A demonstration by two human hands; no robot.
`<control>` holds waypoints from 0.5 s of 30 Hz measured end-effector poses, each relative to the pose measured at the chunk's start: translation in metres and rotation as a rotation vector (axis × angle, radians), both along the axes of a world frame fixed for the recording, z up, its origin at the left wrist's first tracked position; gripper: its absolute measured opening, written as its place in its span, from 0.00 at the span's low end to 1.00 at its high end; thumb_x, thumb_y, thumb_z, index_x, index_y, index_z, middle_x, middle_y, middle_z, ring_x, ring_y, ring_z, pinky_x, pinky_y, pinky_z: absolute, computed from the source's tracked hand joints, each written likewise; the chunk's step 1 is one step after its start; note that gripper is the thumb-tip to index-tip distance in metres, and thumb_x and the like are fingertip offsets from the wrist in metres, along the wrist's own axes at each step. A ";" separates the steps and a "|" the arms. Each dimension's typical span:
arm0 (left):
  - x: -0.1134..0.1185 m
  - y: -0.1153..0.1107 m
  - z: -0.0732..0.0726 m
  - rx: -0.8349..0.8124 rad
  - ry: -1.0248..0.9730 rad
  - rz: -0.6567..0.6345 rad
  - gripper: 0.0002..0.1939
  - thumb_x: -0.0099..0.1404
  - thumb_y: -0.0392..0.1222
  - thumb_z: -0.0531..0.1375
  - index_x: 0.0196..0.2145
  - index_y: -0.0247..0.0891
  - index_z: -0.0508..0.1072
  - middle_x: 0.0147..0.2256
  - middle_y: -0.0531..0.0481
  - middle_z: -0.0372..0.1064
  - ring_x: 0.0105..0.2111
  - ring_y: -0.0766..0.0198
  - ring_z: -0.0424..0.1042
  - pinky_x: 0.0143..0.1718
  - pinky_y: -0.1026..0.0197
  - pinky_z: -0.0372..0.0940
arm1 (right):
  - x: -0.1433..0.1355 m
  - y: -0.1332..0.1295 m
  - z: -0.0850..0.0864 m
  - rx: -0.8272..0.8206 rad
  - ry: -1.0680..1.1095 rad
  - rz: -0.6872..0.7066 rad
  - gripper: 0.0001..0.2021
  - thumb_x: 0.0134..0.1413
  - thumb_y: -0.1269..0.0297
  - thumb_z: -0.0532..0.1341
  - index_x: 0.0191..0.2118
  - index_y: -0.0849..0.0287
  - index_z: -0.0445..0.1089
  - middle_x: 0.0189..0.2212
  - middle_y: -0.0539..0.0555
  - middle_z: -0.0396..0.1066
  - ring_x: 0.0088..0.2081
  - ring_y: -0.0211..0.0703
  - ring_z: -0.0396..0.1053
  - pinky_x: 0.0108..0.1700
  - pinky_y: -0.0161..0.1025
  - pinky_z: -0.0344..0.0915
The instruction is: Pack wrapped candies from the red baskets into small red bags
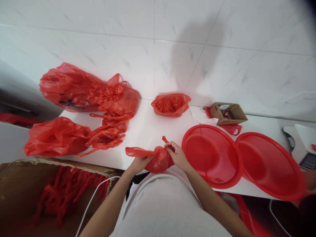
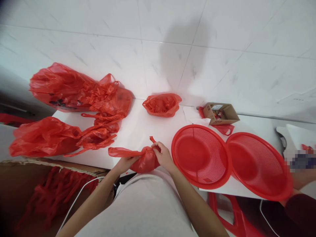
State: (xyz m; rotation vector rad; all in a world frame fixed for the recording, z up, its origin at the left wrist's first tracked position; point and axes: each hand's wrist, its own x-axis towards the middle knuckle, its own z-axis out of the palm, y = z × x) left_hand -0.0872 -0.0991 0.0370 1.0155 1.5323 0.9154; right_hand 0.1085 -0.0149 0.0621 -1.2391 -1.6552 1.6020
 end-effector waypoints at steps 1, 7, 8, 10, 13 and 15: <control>-0.001 0.000 -0.005 -0.011 0.005 0.022 0.12 0.60 0.50 0.62 0.34 0.39 0.78 0.35 0.47 0.76 0.38 0.54 0.71 0.39 0.56 0.65 | -0.002 0.000 -0.009 0.014 -0.006 -0.013 0.07 0.53 0.64 0.54 0.37 0.56 0.67 0.38 0.50 0.70 0.40 0.41 0.67 0.48 0.41 0.62; -0.007 0.004 -0.041 -0.049 0.101 0.159 0.11 0.57 0.49 0.63 0.29 0.37 0.76 0.32 0.44 0.74 0.35 0.53 0.72 0.36 0.56 0.65 | -0.012 -0.001 -0.064 0.160 -0.116 -0.032 0.08 0.54 0.68 0.53 0.37 0.56 0.68 0.39 0.53 0.69 0.41 0.41 0.68 0.47 0.41 0.64; -0.008 0.004 -0.048 -0.057 0.125 0.188 0.10 0.57 0.48 0.63 0.28 0.37 0.75 0.31 0.44 0.73 0.35 0.53 0.72 0.36 0.56 0.65 | -0.012 0.000 -0.070 0.179 -0.149 -0.027 0.08 0.54 0.68 0.52 0.37 0.56 0.68 0.39 0.53 0.69 0.41 0.41 0.68 0.47 0.41 0.64; -0.010 0.004 -0.058 -0.065 0.179 0.228 0.09 0.57 0.46 0.62 0.27 0.38 0.73 0.30 0.45 0.72 0.35 0.54 0.71 0.37 0.55 0.64 | -0.011 0.000 -0.080 0.196 -0.212 -0.016 0.09 0.55 0.69 0.52 0.38 0.56 0.68 0.40 0.54 0.68 0.42 0.42 0.67 0.48 0.42 0.64; -0.016 -0.001 -0.066 -0.046 0.224 0.227 0.10 0.56 0.44 0.63 0.35 0.39 0.75 0.37 0.46 0.71 0.40 0.53 0.70 0.42 0.54 0.64 | -0.006 0.001 -0.087 0.190 -0.261 0.002 0.13 0.58 0.65 0.52 0.47 0.57 0.67 0.46 0.57 0.66 0.45 0.43 0.67 0.49 0.43 0.64; -0.019 -0.006 -0.068 -0.023 0.242 0.161 0.22 0.53 0.44 0.65 0.47 0.41 0.73 0.48 0.43 0.68 0.49 0.51 0.67 0.50 0.52 0.61 | -0.005 0.001 -0.088 0.198 -0.296 0.079 0.21 0.57 0.59 0.57 0.56 0.55 0.61 0.53 0.59 0.62 0.51 0.46 0.64 0.52 0.45 0.62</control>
